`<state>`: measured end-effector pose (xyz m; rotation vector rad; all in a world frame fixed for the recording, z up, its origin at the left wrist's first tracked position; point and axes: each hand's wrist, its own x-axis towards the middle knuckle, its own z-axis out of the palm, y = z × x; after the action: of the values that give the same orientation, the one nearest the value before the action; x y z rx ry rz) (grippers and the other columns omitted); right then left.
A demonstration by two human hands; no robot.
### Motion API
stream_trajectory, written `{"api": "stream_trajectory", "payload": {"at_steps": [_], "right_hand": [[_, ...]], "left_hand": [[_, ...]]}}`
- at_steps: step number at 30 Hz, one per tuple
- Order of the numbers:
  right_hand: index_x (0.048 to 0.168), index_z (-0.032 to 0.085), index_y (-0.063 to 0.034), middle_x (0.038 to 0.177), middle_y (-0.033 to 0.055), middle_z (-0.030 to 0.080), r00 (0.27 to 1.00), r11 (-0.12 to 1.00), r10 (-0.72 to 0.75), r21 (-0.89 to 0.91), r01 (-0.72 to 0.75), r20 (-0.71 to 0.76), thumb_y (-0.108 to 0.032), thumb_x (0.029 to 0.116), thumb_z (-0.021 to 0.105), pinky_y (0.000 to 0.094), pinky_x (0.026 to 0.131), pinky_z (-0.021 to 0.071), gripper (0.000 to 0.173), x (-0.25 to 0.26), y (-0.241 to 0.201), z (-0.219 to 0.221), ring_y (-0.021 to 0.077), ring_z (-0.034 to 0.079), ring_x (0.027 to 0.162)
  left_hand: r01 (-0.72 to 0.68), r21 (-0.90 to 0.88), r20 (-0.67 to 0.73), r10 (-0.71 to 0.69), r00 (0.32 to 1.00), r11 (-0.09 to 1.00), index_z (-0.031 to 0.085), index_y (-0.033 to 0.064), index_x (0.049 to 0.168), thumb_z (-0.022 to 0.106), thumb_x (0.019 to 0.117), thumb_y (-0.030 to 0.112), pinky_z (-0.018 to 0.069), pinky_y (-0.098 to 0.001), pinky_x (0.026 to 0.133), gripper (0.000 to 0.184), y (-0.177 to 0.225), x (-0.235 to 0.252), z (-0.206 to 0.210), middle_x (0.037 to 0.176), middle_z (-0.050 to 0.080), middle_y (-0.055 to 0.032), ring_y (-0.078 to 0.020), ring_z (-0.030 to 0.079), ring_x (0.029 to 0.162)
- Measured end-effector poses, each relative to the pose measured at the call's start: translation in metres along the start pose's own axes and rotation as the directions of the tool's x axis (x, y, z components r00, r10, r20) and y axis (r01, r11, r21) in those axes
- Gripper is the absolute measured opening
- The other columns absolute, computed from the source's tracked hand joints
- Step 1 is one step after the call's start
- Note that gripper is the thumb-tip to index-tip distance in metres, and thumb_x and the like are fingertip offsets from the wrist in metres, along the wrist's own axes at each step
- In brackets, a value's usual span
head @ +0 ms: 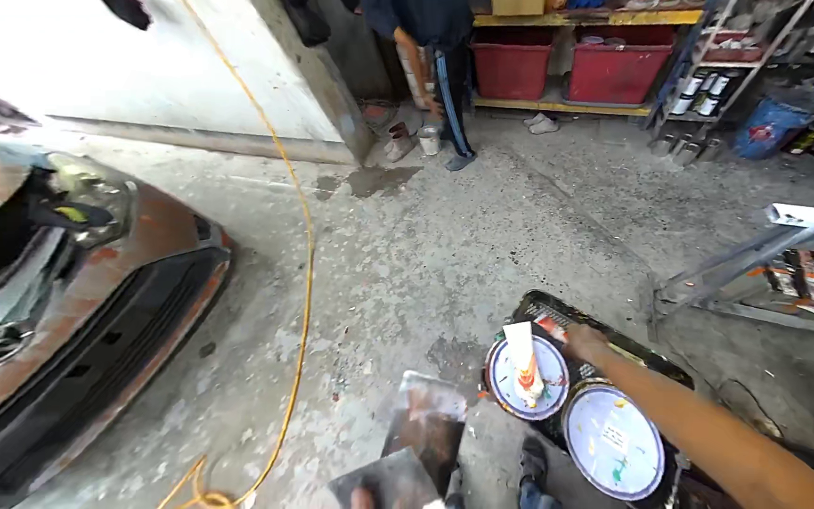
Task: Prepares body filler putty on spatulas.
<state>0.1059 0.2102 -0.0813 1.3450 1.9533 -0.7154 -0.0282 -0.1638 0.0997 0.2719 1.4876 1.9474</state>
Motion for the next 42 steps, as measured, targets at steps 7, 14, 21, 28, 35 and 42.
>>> {"api": "stream_trajectory", "payload": {"at_steps": [7, 14, 21, 28, 35, 42], "right_hand": [[0.124, 0.067, -0.0021, 0.112, 0.0282, 0.07, 0.837, 0.952, -0.063, 0.219, 0.213, -0.543, -0.03, 0.0968, 0.069, 0.0705, 0.09, 0.0495, 0.039, -0.069, 0.036, -0.034, 0.0496, 0.066, 0.107], [0.126, 0.058, 0.0058, 0.109, 0.0231, 0.068, 0.391, 0.683, 0.088, 0.342, 0.646, -0.916, -0.025, 0.0856, 0.072, 0.0512, 0.082, 0.0564, 0.052, -0.165, 0.063, -0.024, 0.0299, 0.068, 0.093], [0.133, 0.045, -0.0155, 0.106, -0.0093, 0.067, 0.485, -0.091, 0.314, 0.482, 0.871, -0.816, -0.015, 0.1061, 0.048, 0.0254, 0.08, 0.0621, 0.027, -0.234, 0.008, 0.01, 0.0032, 0.07, 0.092], [0.107, 0.065, -0.0149, 0.099, -0.0011, 0.073, 0.635, 0.025, -0.168, 0.641, 0.767, -0.754, -0.011, 0.0845, 0.076, 0.0301, 0.074, 0.0615, 0.026, -0.301, -0.124, 0.079, 0.0107, 0.07, 0.085], [0.109, 0.069, -0.0047, 0.112, 0.0083, 0.073, 0.423, 0.264, -0.546, 0.33, 0.906, -0.723, -0.022, 0.0916, 0.077, 0.0313, 0.079, 0.0636, 0.026, -0.341, -0.208, 0.124, 0.0134, 0.072, 0.099], [0.102, 0.076, -0.0111, 0.112, 0.0067, 0.074, 0.173, 0.188, -0.697, 0.056, 0.981, -0.696, -0.019, 0.0962, 0.071, 0.0251, 0.093, 0.0588, 0.011, -0.328, -0.239, 0.125, 0.0105, 0.069, 0.109]], "left_hand": [[0.001, -0.113, 0.05, 0.004, 0.999, 0.994, 0.076, 0.0257, 0.105, 0.058, 0.0984, 0.053, 0.0627, -0.0303, 0.081, 0.033, 0.015, 0.009, -0.04, 0.094, 0.078, 0.0023, -0.0078, 0.075, 0.086], [0.093, -0.215, 0.102, -0.072, 0.992, 0.972, 0.074, 0.0174, 0.103, 0.057, 0.1005, 0.05, 0.0636, -0.0328, 0.075, 0.036, 0.028, 0.016, -0.084, 0.088, 0.078, -0.003, -0.012, 0.075, 0.08], [0.178, -0.25, 0.139, -0.147, 0.979, 0.952, 0.072, 0.0126, 0.102, 0.057, 0.1009, 0.046, 0.0639, -0.0352, 0.075, 0.037, 0.037, 0.014, -0.128, 0.087, 0.077, -0.0058, -0.0144, 0.075, 0.079], [0.227, -0.198, 0.248, -0.175, 0.953, 0.954, 0.074, 0.0139, 0.099, 0.066, 0.0944, 0.052, 0.0634, -0.0323, 0.07, 0.04, 0.043, 0.015, -0.171, 0.082, 0.077, -0.005, -0.0132, 0.074, 0.073], [0.188, -0.09, 0.315, -0.151, 0.937, 0.978, 0.074, 0.0204, 0.095, 0.057, 0.1025, 0.043, 0.059, -0.0235, 0.058, 0.03, 0.059, 0.006, -0.2, 0.076, 0.075, 0.0013, -0.0058, 0.069, 0.061], [0.074, -0.058, 0.416, -0.044, 0.908, 0.996, 0.075, 0.0235, 0.104, 0.054, 0.1031, 0.046, 0.0588, -0.0223, 0.063, 0.031, 0.061, 0.0, -0.219, 0.082, 0.075, 0.0051, -0.0025, 0.068, 0.066]]}}
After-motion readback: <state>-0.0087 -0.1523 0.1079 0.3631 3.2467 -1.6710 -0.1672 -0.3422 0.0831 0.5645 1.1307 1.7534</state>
